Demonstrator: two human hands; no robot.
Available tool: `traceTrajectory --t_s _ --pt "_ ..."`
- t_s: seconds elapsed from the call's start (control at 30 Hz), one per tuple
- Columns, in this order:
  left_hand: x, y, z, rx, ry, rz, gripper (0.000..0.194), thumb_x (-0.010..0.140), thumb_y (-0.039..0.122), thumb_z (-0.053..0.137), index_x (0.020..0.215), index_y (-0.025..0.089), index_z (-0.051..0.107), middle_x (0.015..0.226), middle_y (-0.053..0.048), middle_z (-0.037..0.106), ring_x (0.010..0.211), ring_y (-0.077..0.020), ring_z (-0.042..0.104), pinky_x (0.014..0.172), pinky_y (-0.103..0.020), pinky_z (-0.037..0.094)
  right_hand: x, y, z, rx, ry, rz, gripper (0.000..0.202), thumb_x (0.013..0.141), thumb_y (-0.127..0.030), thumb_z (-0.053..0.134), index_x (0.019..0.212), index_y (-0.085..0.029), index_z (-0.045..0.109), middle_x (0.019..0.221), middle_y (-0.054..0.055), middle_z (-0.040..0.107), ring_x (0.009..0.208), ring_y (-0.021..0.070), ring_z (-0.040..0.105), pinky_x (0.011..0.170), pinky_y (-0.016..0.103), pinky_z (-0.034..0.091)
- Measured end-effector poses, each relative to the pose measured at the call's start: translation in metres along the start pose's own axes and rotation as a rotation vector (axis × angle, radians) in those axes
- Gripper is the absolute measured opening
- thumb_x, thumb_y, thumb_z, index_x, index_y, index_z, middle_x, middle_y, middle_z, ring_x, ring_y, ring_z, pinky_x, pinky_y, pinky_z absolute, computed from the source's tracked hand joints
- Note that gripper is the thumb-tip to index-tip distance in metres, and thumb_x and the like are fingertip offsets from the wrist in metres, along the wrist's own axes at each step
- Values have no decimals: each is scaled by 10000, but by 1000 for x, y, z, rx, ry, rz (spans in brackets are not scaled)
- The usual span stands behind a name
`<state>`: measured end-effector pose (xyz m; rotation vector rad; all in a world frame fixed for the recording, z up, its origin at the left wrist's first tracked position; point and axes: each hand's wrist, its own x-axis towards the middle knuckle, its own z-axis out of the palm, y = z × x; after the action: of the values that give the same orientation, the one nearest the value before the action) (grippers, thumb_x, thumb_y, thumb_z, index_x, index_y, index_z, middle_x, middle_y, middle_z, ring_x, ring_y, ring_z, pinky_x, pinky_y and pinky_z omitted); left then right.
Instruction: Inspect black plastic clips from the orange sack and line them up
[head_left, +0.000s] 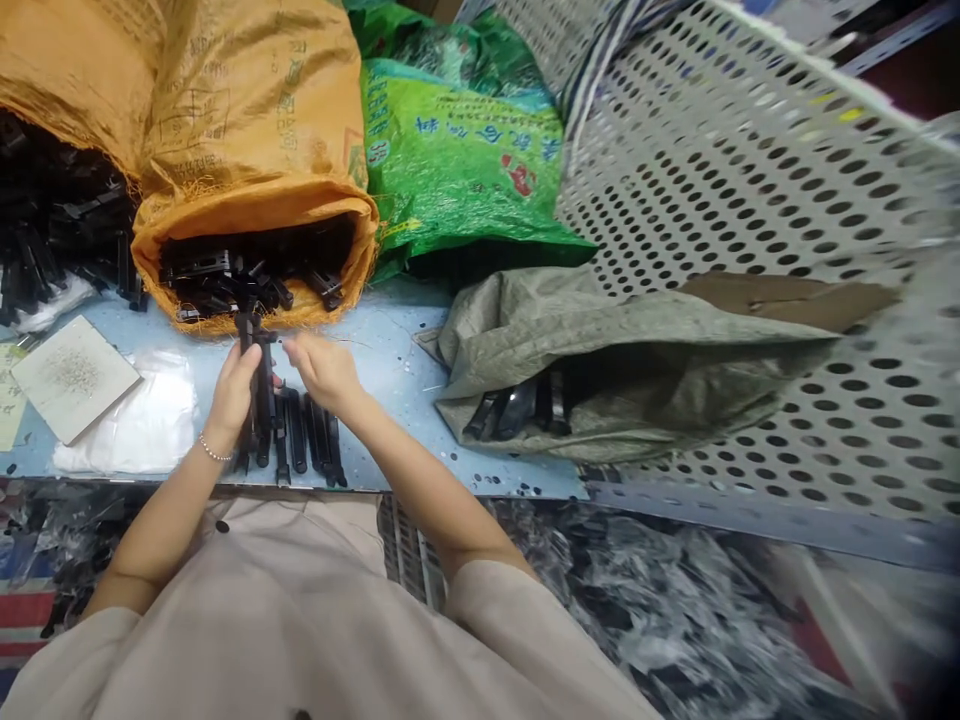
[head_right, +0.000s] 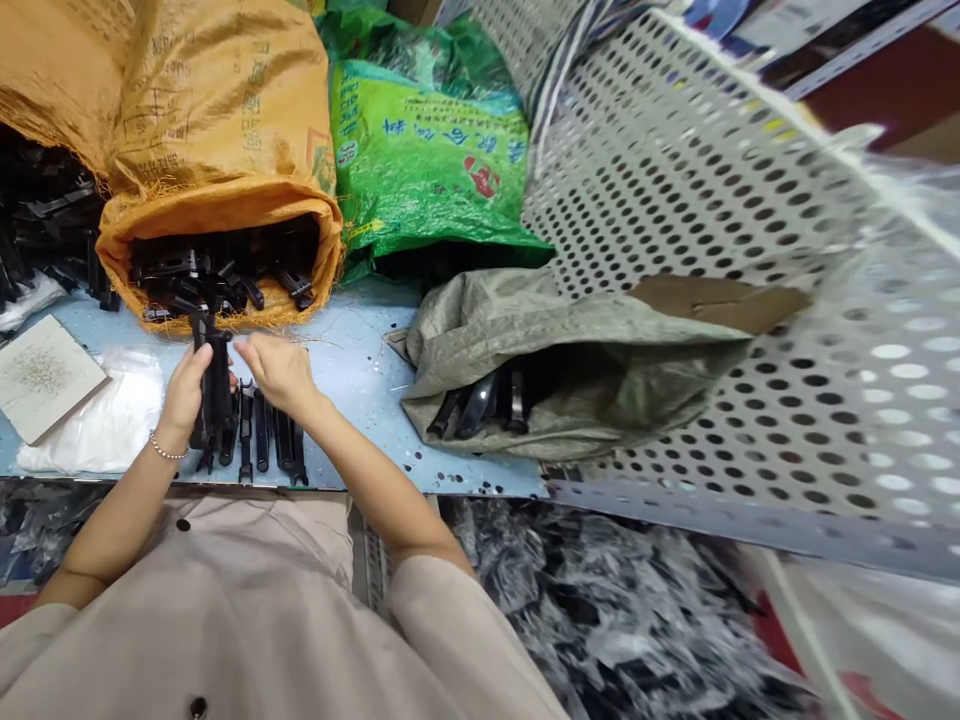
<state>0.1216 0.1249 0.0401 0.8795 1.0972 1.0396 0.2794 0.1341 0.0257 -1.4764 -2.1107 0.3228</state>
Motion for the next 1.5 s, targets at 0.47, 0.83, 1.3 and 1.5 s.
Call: traceTrajectory --t_s 0.47,0.83,1.3,1.5 --pt "-2 -41 -87 875 172 131 329 958 473 472 939 196 649 835 -58 663 858 -235 646 840 -384 523 68 63 21 -120 133 312 328 1047 -311 339 1187 -157 592 1206 181 595 1118 287 521 911 399 421" --pt "-16 -51 -53 564 143 403 436 963 397 539 1362 223 558 1255 -129 593 1129 -226 615 1022 -423 501 41 82 -7 28 91 476 424 955 -348 490 1336 -165 459 1226 193 612 1069 328 594 898 486 481" --pt "9 13 -16 211 -378 279 476 848 511 693 1212 207 650 1127 -93 711 1041 -274 675 950 -419 541 -16 5 -34 571 -296 7 568 1023 -633 271 955 -209 643 848 41 656 793 197 616 750 338 506" --pt "-14 15 -20 354 -192 333 479 903 423 653 1333 221 588 1354 -78 631 1284 -275 560 1115 -402 421 22 -8 -26 49 106 18 517 1017 -631 315 944 -200 591 947 108 620 933 250 572 799 344 431"
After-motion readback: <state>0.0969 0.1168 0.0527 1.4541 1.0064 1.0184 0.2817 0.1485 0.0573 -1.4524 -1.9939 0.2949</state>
